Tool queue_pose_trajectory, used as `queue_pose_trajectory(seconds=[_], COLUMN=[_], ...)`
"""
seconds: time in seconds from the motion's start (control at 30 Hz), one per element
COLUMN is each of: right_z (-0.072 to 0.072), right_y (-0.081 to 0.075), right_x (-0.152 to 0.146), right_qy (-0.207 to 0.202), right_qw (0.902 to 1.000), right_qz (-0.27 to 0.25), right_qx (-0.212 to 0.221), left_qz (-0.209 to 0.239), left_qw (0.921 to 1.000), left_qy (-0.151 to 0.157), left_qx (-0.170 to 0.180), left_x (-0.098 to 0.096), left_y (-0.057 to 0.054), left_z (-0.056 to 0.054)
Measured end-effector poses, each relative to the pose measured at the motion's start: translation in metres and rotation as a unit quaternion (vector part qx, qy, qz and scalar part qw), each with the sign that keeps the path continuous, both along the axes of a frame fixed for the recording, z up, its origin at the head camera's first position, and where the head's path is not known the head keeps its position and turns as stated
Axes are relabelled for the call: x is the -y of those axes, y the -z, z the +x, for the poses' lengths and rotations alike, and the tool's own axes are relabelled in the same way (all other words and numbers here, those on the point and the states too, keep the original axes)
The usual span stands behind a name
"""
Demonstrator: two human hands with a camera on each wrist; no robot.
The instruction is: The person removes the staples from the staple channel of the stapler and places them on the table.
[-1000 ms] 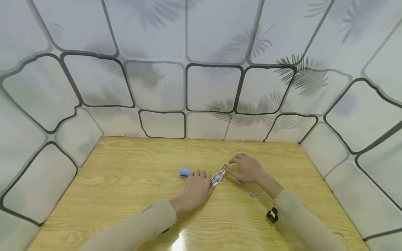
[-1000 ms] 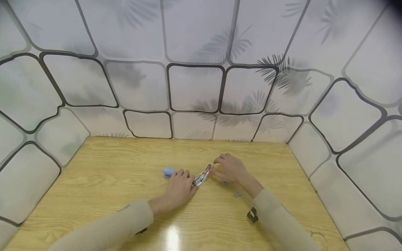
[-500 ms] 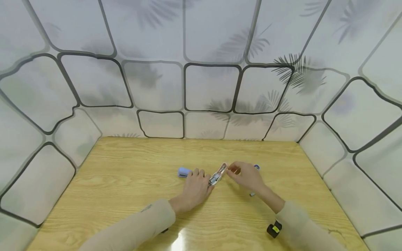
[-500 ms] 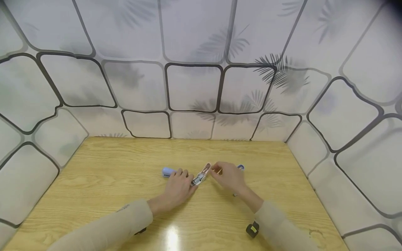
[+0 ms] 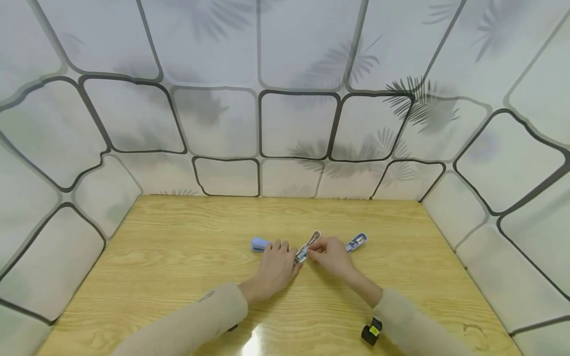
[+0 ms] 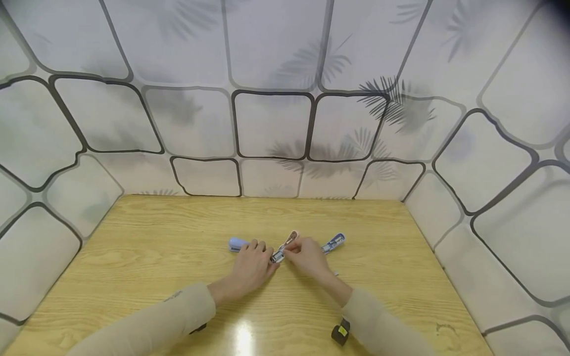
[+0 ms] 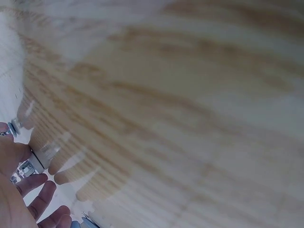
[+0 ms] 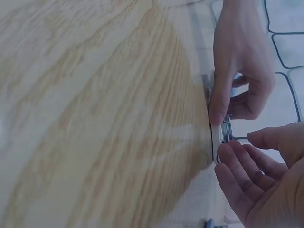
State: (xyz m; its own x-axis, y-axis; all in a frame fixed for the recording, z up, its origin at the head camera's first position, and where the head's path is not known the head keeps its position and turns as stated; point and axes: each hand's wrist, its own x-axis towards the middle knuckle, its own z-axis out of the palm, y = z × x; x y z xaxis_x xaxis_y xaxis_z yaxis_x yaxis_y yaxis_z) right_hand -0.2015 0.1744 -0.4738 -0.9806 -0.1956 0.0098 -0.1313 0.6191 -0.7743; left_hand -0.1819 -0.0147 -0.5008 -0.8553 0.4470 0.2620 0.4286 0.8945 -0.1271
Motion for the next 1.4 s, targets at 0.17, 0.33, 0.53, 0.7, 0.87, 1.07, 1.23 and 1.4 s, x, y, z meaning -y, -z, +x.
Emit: queue_pose_trajectory(seconds=[0.17,0.33,0.53,0.7,0.87,1.07,1.23,1.4], right_z=[0.0,0.001,0.0,-0.001,-0.003,-0.008,-0.008,-0.009], right_y=[0.0,-0.003,-0.003,-0.001,0.001,0.005,0.004,0.003], right_x=[0.011,0.017,0.02,0.021,0.021,0.02,0.019,0.015], right_qy=[0.016,0.014,0.013,0.017,0.025,0.029,0.024,0.007], right_qw=[0.9995,0.9989,0.9991,0.9989,0.9962,0.9923,0.9917,0.9917], right_qz=[0.027,0.044,0.04,0.014,-0.032,-0.067,-0.069,-0.073], right_qx=[-0.003,-0.01,0.009,0.041,0.077,0.1,0.105,0.105], left_qz=[0.002,-0.001,-0.002,0.002,-0.007,-0.011,-0.01,0.0], left_qw=[1.0,1.0,1.0,1.0,1.0,0.9999,0.9999,1.0], left_qy=[-0.001,-0.001,-0.001,0.001,0.001,0.002,0.003,0.0], left_qx=[-0.005,-0.006,0.0,0.001,0.003,0.005,0.005,0.002], left_x=[0.0,0.0,0.0,0.0,0.0,0.0,0.0,-0.001], left_y=[-0.001,-0.002,-0.002,-0.003,-0.003,-0.003,-0.003,-0.003], left_z=[0.0,0.001,0.002,0.003,0.003,0.003,0.003,0.003])
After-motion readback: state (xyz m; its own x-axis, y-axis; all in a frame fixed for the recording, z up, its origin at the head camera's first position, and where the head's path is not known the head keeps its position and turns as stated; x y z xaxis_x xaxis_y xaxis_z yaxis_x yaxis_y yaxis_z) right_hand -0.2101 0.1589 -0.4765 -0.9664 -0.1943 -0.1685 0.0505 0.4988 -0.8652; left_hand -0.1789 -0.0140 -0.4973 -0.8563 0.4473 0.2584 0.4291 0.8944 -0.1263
